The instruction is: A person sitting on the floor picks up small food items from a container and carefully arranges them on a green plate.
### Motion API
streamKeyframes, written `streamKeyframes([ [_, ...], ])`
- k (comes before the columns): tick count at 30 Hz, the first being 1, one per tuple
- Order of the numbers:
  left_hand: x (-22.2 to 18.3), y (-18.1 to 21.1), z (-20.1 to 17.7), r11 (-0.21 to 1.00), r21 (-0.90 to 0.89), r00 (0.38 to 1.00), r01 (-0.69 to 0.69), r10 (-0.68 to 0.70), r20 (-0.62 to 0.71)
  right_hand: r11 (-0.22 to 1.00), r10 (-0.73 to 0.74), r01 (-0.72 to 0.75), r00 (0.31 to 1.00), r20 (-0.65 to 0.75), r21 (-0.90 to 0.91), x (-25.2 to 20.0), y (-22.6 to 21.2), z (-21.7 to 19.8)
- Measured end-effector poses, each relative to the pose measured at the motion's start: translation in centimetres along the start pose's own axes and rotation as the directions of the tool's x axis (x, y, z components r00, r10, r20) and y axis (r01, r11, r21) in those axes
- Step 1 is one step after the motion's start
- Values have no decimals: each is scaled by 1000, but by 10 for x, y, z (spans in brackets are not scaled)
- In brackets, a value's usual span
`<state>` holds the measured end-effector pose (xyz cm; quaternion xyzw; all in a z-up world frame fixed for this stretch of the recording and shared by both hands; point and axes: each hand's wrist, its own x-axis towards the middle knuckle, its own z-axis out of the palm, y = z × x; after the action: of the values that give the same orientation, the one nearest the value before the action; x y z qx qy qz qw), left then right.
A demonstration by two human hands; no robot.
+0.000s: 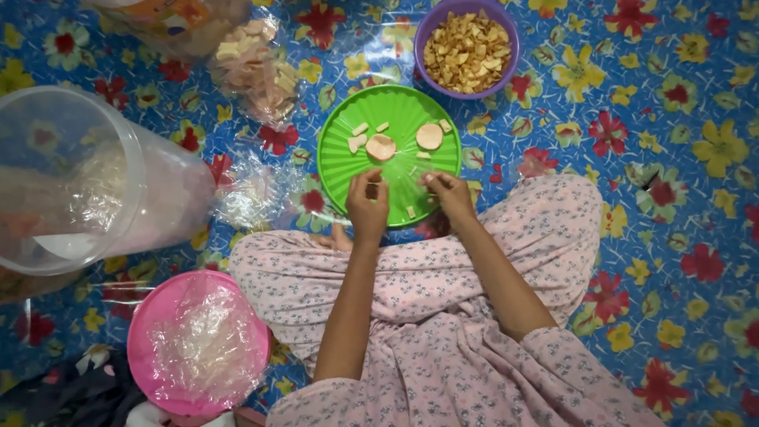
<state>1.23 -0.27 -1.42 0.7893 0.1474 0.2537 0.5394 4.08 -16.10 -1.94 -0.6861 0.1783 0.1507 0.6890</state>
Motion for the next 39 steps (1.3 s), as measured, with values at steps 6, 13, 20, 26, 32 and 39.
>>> streamKeyframes([
  [6,-3,-5,2,999,-7,960,-36,37,276,997,-19,25,995,93,-67,-4,-5,5],
  [13,0,-10,7,1000,22,945,-5,-3,327,946,-182,219,969,167,-241,15,15,7],
  [20,3,-6,7,998,31,938,-57,43,343,840,-323,402,910,258,-365,28,31,7],
  [26,5,-6,5,990,94,942,-105,69,329,848,-333,415,901,277,-331,32,37,7],
  [32,11,6,2,950,166,956,-265,236,176,851,-415,453,890,187,-268,28,27,9],
  [39,11,13,0,922,149,933,-356,344,102,578,-697,758,651,301,-302,20,20,9],
])
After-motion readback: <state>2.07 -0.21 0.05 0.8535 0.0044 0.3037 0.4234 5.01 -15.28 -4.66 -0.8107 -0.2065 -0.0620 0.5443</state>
